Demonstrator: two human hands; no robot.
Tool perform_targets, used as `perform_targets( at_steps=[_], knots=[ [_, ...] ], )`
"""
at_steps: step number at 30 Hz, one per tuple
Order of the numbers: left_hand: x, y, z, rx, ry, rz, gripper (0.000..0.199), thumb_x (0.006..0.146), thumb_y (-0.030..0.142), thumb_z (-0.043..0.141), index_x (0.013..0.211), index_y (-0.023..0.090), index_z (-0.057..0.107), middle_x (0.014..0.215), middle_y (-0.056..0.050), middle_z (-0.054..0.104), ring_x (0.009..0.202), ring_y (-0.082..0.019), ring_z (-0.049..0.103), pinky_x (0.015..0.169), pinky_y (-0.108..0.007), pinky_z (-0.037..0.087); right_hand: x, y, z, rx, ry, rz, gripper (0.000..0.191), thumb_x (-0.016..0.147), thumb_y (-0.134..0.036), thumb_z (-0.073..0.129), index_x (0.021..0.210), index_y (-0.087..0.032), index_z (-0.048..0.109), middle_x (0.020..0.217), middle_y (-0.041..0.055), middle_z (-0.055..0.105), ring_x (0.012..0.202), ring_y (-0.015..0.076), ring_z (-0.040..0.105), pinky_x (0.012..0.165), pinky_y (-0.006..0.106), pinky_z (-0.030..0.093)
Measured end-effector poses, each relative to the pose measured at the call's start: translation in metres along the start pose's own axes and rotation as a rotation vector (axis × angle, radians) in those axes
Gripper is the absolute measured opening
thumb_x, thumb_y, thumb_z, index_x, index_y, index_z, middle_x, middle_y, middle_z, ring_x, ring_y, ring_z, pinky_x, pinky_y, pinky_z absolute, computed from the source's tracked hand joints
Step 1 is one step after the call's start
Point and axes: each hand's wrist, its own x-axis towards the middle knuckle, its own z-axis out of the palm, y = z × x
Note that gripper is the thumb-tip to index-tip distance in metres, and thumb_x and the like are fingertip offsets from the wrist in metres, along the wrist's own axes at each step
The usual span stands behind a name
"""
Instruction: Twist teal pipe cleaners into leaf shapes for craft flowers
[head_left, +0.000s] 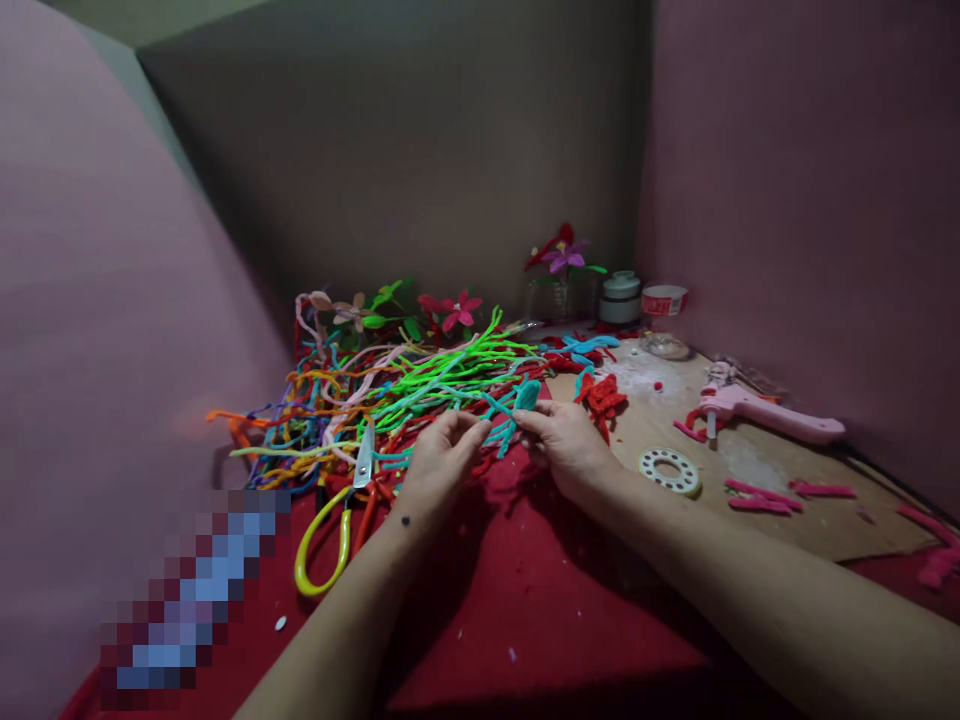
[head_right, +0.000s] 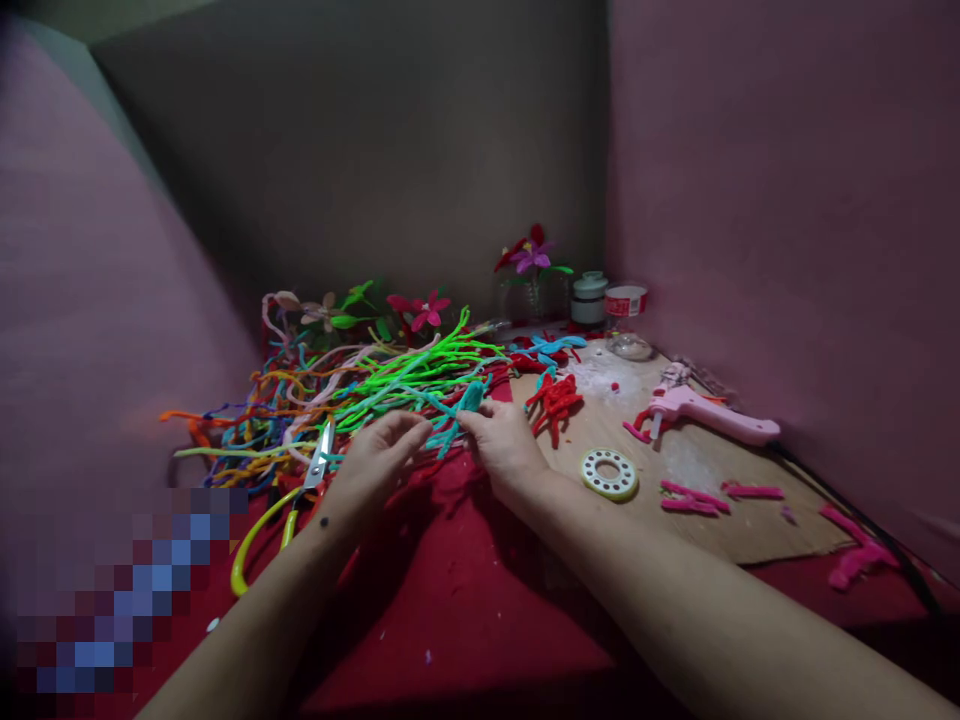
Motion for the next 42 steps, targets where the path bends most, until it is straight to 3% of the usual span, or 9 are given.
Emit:
perform_targets(
  at_steps=[8, 11, 14, 17, 21, 27, 32, 36, 42],
  knots=[
    [-0.012, 0.005, -0.017, 0.329, 0.267, 0.344, 0.021, 0.078, 0.037, 0.048, 0.071, 0.018, 0.053, 0.055, 0.003, 0.047, 0.049, -0.009, 0.043, 0.049, -0.02, 0.035, -0.002, -0.005, 0.001, 0.024, 0.08, 0.115, 0.023, 0.055, -0.02, 0.064, 0.05, -0.016, 0.042, 0.036, -0.0064, 0.039, 0.032, 0.0036, 0.032, 0.032, 0.018, 0.016],
    [-0.033, 0.008, -0.052, 0.668, 0.369, 0.292, 0.022, 0.079, 0.039, 0.044, 0.074, 0.019, 0.052, 0.062, 0.0, 0.053, 0.056, -0.012, 0.049, 0.054, -0.023, 0.037, 0.0, -0.005, 0.0, 0.067, 0.064, 0.139, 0.02, 0.055, -0.019, 0.064, 0.054, -0.016, 0.044, 0.039, -0.0054, 0.043, 0.034, 0.0047, 0.036, 0.031, 0.018, 0.02],
    [-0.051, -0.004, -0.088, 1.153, 0.311, 0.027, 0.023, 0.076, 0.042, 0.046, 0.079, 0.02, 0.051, 0.073, -0.004, 0.059, 0.063, -0.019, 0.054, 0.058, -0.028, 0.037, 0.0, -0.001, 0.002, 0.087, -0.007, 0.125, 0.021, 0.055, -0.022, 0.066, 0.061, -0.016, 0.047, 0.045, -0.0043, 0.047, 0.035, 0.0053, 0.039, 0.031, 0.018, 0.023],
    [-0.057, -0.025, -0.104, 1.32, 0.245, -0.152, 0.03, 0.073, 0.042, 0.049, 0.091, 0.018, 0.05, 0.091, -0.012, 0.058, 0.076, -0.026, 0.058, 0.062, -0.032, 0.039, -0.001, 0.005, 0.002, 0.098, -0.053, 0.109, 0.024, 0.055, -0.024, 0.067, 0.062, -0.016, 0.046, 0.047, -0.0049, 0.048, 0.036, 0.0053, 0.04, 0.031, 0.017, 0.023],
    [-0.053, -0.041, -0.112, 1.222, 0.28, -0.165, 0.036, 0.071, 0.029, 0.047, 0.105, 0.015, 0.045, 0.1, -0.014, 0.056, 0.09, -0.027, 0.057, 0.071, -0.033, 0.041, 0.0, 0.007, 0.0, 0.134, -0.058, 0.113, 0.025, 0.055, -0.021, 0.068, 0.06, -0.017, 0.044, 0.045, -0.0055, 0.046, 0.037, 0.006, 0.042, 0.03, 0.017, 0.025],
    [-0.068, -0.037, -0.126, 0.903, 0.431, -0.052, 0.037, 0.072, 0.035, 0.047, 0.104, 0.017, 0.044, 0.081, -0.005, 0.059, 0.073, -0.021, 0.059, 0.067, -0.032, 0.045, 0.001, 0.001, 0.0, 0.286, -0.051, 0.176, 0.02, 0.055, -0.011, 0.063, 0.06, -0.016, 0.044, 0.047, -0.0031, 0.051, 0.04, 0.0075, 0.046, 0.032, 0.017, 0.027],
    [-0.08, -0.024, -0.102, 0.501, 0.44, 0.094, 0.06, 0.057, 0.04, 0.065, 0.109, 0.017, 0.045, 0.078, -0.002, 0.062, 0.067, -0.018, 0.06, 0.061, -0.028, 0.047, -0.001, -0.005, 0.001, 0.361, -0.084, 0.25, 0.015, 0.058, -0.01, 0.059, 0.057, -0.015, 0.045, 0.048, -0.0024, 0.05, 0.042, 0.0069, 0.046, 0.035, 0.018, 0.027],
    [-0.073, -0.018, -0.085, 0.568, 0.386, 0.104, 0.046, 0.06, 0.04, 0.063, 0.1, 0.02, 0.053, 0.085, -0.004, 0.066, 0.079, -0.021, 0.062, 0.069, -0.029, 0.047, -0.001, -0.009, 0.0, 0.398, -0.085, 0.304, 0.012, 0.058, -0.008, 0.057, 0.056, -0.014, 0.047, 0.05, -0.0015, 0.05, 0.044, 0.0069, 0.046, 0.038, 0.018, 0.028],
    [-0.056, -0.011, -0.097, 0.765, 0.338, 0.114, 0.036, 0.064, 0.032, 0.054, 0.098, 0.019, 0.052, 0.094, -0.007, 0.062, 0.09, -0.024, 0.057, 0.082, -0.034, 0.042, 0.0, -0.01, 0.0, 0.42, -0.08, 0.317, 0.015, 0.059, -0.008, 0.06, 0.056, -0.014, 0.047, 0.047, -0.0021, 0.049, 0.043, 0.0064, 0.045, 0.037, 0.018, 0.027]
  ],
)
